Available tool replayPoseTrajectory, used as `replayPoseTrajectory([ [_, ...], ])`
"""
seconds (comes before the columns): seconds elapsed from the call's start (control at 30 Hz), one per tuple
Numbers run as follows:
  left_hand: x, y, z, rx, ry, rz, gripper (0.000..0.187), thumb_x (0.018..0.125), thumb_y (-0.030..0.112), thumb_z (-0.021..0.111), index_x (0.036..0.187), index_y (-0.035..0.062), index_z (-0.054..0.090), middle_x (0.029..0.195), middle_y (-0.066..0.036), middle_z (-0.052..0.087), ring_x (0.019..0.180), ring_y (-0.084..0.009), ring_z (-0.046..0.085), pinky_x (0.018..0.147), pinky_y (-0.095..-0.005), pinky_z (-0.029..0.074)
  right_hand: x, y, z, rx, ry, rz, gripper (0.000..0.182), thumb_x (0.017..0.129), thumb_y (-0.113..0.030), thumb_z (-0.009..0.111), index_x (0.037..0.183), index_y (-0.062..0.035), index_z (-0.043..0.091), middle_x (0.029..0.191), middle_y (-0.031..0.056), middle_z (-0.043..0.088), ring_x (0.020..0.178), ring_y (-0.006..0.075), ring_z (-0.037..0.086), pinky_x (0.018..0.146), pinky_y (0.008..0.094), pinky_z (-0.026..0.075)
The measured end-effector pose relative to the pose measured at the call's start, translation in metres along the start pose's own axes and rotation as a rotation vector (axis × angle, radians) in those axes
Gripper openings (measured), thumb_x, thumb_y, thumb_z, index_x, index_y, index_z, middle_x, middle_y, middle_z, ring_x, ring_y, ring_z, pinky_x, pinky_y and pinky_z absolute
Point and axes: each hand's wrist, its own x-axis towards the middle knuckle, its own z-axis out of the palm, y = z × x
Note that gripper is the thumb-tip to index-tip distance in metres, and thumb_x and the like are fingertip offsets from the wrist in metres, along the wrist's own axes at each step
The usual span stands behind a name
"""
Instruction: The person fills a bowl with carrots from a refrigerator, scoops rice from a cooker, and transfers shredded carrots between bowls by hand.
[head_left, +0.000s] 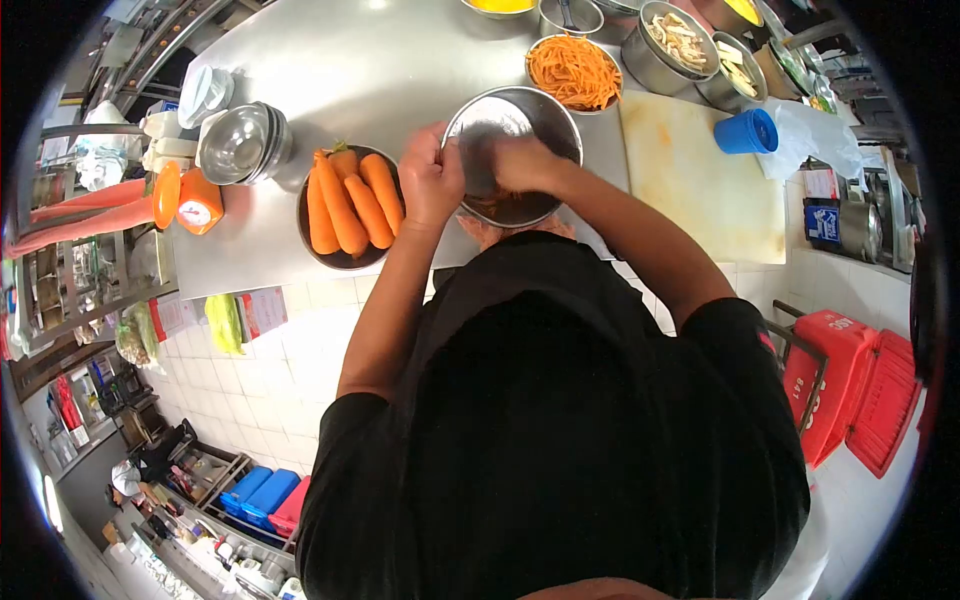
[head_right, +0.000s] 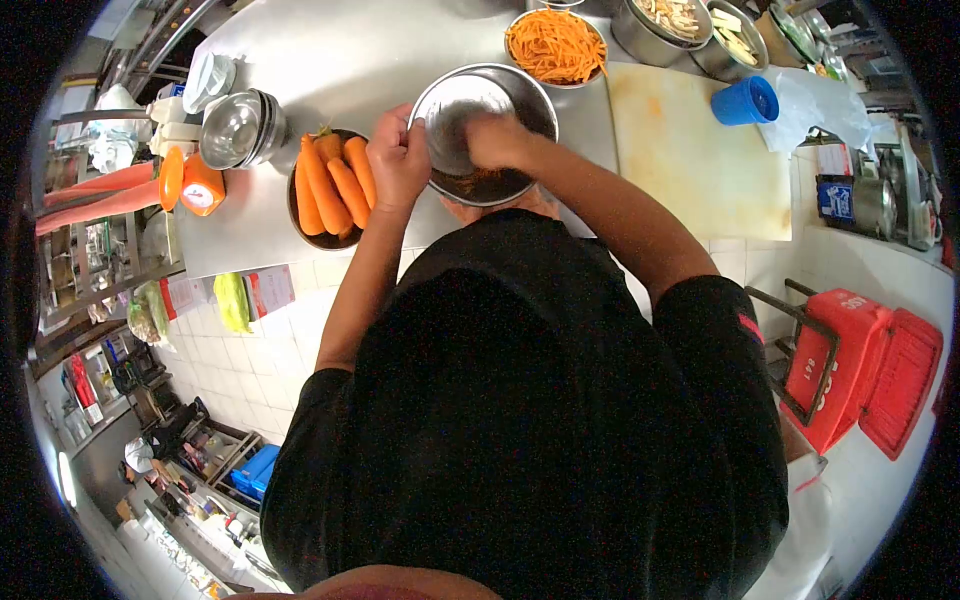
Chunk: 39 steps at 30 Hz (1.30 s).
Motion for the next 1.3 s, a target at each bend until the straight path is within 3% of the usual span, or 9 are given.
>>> replayPoseTrajectory([
  [0.07, 0.001, -0.003, -0.002, 0.04, -0.023, -0.047, 0.014, 0.085, 0.003, 0.062, 0.099, 0.0009, 0.067, 0.074, -0.013, 0.062, 0.054, -0.021, 0.055, 0.054, -0.0331, 0.046, -0.006, -0.002, 0.012, -0.027, -0.202, -0.115, 0.032, 0.075, -0.005, 0.053, 0.1, 0.0036, 0.069, 0.105, 0.0256, 0.066, 0.1, 0.0402, 0.064, 0.091, 0.0464, 0.048],
  [0.23, 0.001, 0.003, -0.004, 0.011, -0.039, -0.06, 0.014, 0.084, 0.003, 0.062, 0.097, 0.0013, 0.066, 0.077, -0.014, 0.063, 0.057, -0.0236, 0.058, 0.055, -0.0344, 0.048, 0.015, -0.008, -0.014, 0.2, 0.555, -0.243, 0.031, 0.074, -0.01, 0.062, 0.102, 0.002, 0.065, 0.103, 0.0246, 0.066, 0.1, 0.04, 0.063, 0.088, 0.0475, 0.05],
  [0.33, 0.0, 0.0, 0.002, -0.006, -0.043, -0.02, 0.015, 0.084, 0.002, 0.062, 0.099, 0.0014, 0.065, 0.081, -0.016, 0.065, 0.062, -0.0273, 0.061, 0.058, -0.0354, 0.05, 0.009, -0.018, -0.015, 0.088, -0.008, -0.172, 0.032, 0.076, -0.013, 0.062, 0.104, 0.0023, 0.064, 0.107, 0.0249, 0.065, 0.101, 0.0402, 0.062, 0.088, 0.0471, 0.049],
  [0.4, 0.002, -0.007, 0.0, 0.0, -0.007, 0.045, 0.016, 0.084, 0.002, 0.062, 0.099, 0.0015, 0.065, 0.084, -0.017, 0.066, 0.065, -0.0303, 0.063, 0.06, -0.0363, 0.051, 0.017, -0.012, 0.037, 0.278, 0.215, -0.347, 0.034, 0.084, -0.022, 0.057, 0.109, -0.0002, 0.065, 0.107, 0.0262, 0.065, 0.102, 0.0414, 0.062, 0.088, 0.0471, 0.048],
  [0.57, -0.002, 0.005, -0.007, 0.009, -0.036, -0.015, 0.014, 0.084, 0.003, 0.062, 0.098, 0.002, 0.064, 0.087, -0.018, 0.066, 0.073, -0.0353, 0.065, 0.063, -0.0396, 0.052, -0.01, -0.018, 0.022, 0.253, -0.162, -0.321, 0.034, 0.084, -0.021, 0.055, 0.109, -0.0007, 0.065, 0.102, 0.0256, 0.066, 0.099, 0.0427, 0.062, 0.089, 0.0476, 0.048],
  [0.77, -0.005, 0.001, -0.007, 0.009, -0.007, 0.006, 0.014, 0.084, 0.003, 0.062, 0.098, 0.0026, 0.064, 0.085, -0.018, 0.066, 0.071, -0.0356, 0.065, 0.062, -0.0397, 0.052, -0.012, 0.023, 0.002, -0.177, 0.325, -0.264, 0.025, 0.076, -0.014, 0.057, 0.094, -0.0014, 0.069, 0.102, 0.0203, 0.067, 0.098, 0.0354, 0.065, 0.084, 0.0483, 0.051],
  [0.87, -0.005, 0.005, -0.002, 0.013, -0.027, 0.013, 0.014, 0.084, 0.002, 0.062, 0.098, 0.0027, 0.064, 0.087, -0.019, 0.066, 0.073, -0.0355, 0.065, 0.063, -0.04, 0.053, -0.014, 0.019, 0.006, -0.259, 0.07, -0.025, 0.025, 0.079, -0.017, 0.058, 0.094, 0.0007, 0.069, 0.103, 0.022, 0.067, 0.095, 0.0359, 0.066, 0.084, 0.0476, 0.053],
  [1.13, 0.0, 0.012, 0.003, -0.002, -0.032, 0.054, 0.017, 0.084, 0.002, 0.061, 0.101, 0.0016, 0.065, 0.092, -0.019, 0.067, 0.079, -0.0362, 0.067, 0.07, -0.0402, 0.054, 0.005, -0.006, 0.063, 0.301, 0.204, 0.054, 0.042, 0.091, -0.037, 0.05, 0.097, 0.0008, 0.067, 0.09, 0.0269, 0.067, 0.086, 0.0443, 0.065, 0.081, 0.0526, 0.05],
  [1.3, 0.002, 0.005, 0.005, 0.016, -0.024, 0.085, 0.016, 0.084, 0.001, 0.06, 0.099, 0.0004, 0.065, 0.092, -0.02, 0.067, 0.081, -0.0374, 0.067, 0.072, -0.0403, 0.054, 0.013, -0.013, 0.057, 0.368, 0.61, -0.512, 0.029, 0.083, -0.027, 0.058, 0.098, -0.0042, 0.068, 0.093, 0.0224, 0.068, 0.089, 0.0432, 0.064, 0.08, 0.0514, 0.051],
])
